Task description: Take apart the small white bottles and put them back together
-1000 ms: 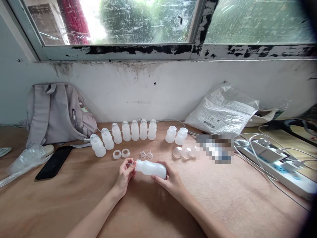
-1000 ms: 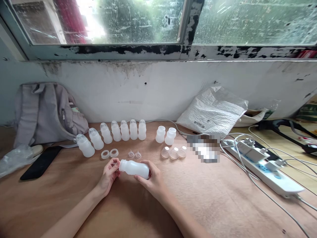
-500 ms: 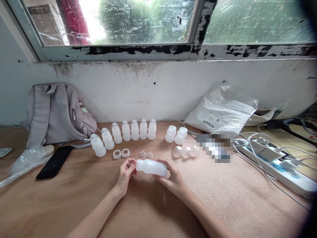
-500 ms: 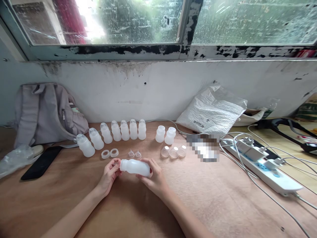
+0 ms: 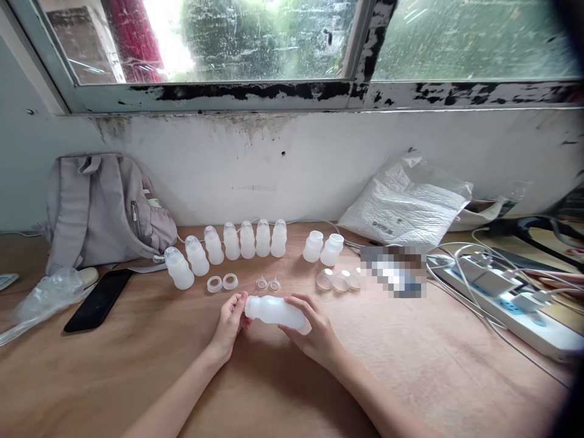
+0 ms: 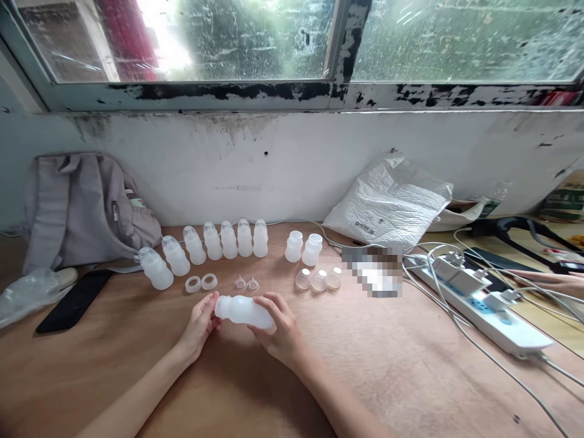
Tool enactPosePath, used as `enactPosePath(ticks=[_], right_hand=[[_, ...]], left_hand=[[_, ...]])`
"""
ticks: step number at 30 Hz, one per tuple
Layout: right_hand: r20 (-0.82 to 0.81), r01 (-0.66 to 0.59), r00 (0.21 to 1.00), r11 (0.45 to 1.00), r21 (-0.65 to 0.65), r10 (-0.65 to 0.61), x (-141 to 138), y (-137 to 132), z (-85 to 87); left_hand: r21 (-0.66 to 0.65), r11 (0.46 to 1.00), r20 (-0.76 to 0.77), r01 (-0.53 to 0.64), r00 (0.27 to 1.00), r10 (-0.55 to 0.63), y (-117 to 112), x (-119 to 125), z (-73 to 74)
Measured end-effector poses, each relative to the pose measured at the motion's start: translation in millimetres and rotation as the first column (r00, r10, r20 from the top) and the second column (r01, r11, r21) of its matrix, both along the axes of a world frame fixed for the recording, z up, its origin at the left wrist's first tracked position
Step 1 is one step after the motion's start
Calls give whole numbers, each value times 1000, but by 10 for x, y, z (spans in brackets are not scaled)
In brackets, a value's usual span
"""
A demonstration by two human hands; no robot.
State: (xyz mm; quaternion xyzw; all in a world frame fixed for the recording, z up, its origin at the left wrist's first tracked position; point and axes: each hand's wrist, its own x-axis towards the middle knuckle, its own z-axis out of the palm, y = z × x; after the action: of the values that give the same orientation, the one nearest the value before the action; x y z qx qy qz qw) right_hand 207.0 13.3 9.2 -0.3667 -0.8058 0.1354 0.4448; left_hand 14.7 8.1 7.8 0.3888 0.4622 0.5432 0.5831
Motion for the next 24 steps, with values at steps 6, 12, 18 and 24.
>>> enactPosePath(ticks=[6, 12, 18, 24], right_hand=[[10, 6, 1000, 999, 41, -6, 0, 13, -58], [0, 40, 999, 997, 62, -40, 0, 8, -48], [-2, 14, 1000, 1000, 14, -14, 8, 6, -37], [-21, 2, 1000, 999, -52, -3, 7, 1, -1]], left_hand=[[-1, 1000, -18, -27, 999, 27, -9, 15, 18], [-10, 999, -22, -32, 999, 32, -9, 11, 7], [2, 1000, -23, -23, 999, 23, -11, 13, -3], [22, 999, -43, -38, 998, 39, -6, 7, -19]])
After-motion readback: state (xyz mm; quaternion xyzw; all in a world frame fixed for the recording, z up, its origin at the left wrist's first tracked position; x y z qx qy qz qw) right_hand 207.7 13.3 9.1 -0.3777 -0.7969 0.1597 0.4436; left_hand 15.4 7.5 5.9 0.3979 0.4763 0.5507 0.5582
